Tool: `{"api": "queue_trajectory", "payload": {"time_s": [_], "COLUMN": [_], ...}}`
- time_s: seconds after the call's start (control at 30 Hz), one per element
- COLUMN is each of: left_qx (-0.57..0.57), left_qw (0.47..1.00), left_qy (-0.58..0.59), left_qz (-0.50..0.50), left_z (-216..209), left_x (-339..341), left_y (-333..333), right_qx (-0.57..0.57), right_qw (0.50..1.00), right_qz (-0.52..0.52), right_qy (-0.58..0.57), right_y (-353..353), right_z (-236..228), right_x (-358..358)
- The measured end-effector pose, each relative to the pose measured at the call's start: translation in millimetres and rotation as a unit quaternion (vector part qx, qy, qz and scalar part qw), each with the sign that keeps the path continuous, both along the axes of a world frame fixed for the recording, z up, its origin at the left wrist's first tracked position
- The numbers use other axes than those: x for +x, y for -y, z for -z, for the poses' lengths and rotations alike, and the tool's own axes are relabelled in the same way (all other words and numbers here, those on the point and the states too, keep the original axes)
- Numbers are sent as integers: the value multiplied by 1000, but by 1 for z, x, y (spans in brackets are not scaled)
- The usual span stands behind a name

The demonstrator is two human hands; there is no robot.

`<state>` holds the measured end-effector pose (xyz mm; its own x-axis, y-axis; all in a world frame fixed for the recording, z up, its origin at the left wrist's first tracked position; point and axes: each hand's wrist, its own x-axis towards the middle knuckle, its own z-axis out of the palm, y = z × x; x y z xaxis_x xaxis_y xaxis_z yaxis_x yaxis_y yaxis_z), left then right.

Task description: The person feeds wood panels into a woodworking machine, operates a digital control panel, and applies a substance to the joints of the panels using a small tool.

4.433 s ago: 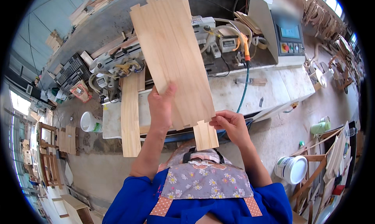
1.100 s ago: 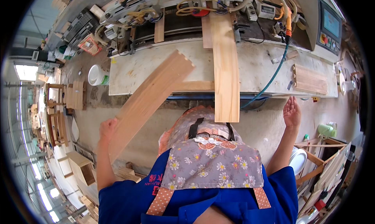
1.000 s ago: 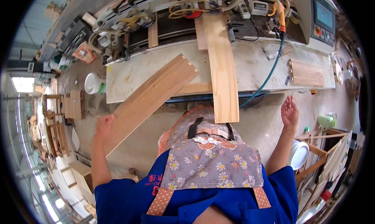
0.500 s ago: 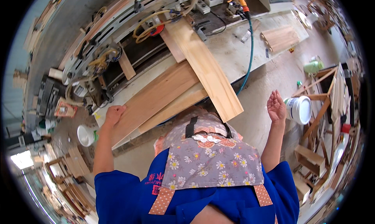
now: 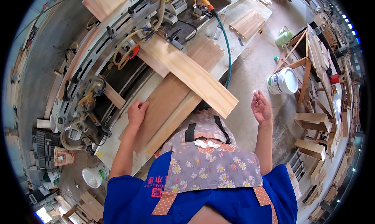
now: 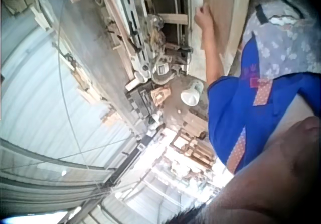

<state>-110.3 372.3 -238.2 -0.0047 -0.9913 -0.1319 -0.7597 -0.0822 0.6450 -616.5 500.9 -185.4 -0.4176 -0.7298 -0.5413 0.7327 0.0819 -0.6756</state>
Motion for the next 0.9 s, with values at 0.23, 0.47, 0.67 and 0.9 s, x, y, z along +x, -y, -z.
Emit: {"api": "queue_trajectory", "payload": {"time_s": [0.23, 0.47, 0.67, 0.9], "left_qx": [-214, -419, -322, -223], "left_qw": [970, 907, 913, 950], "left_qy": [55, 42, 251, 196], "left_qz": [97, -32, -8, 99], "left_z": [-70, -302, -366, -375], "left_x": [-14, 1, 17, 44], "left_y": [27, 164, 303, 341], "right_qx": [-22, -103, -105, -25], "right_qw": [997, 952, 941, 931], "right_qz": [-70, -256, -254, -201], "right_qy": [-32, -131, -196, -303], "right_y": [32, 134, 238, 305], "right_z": [-14, -42, -39, -50], "right_x": [17, 52, 65, 65]}}
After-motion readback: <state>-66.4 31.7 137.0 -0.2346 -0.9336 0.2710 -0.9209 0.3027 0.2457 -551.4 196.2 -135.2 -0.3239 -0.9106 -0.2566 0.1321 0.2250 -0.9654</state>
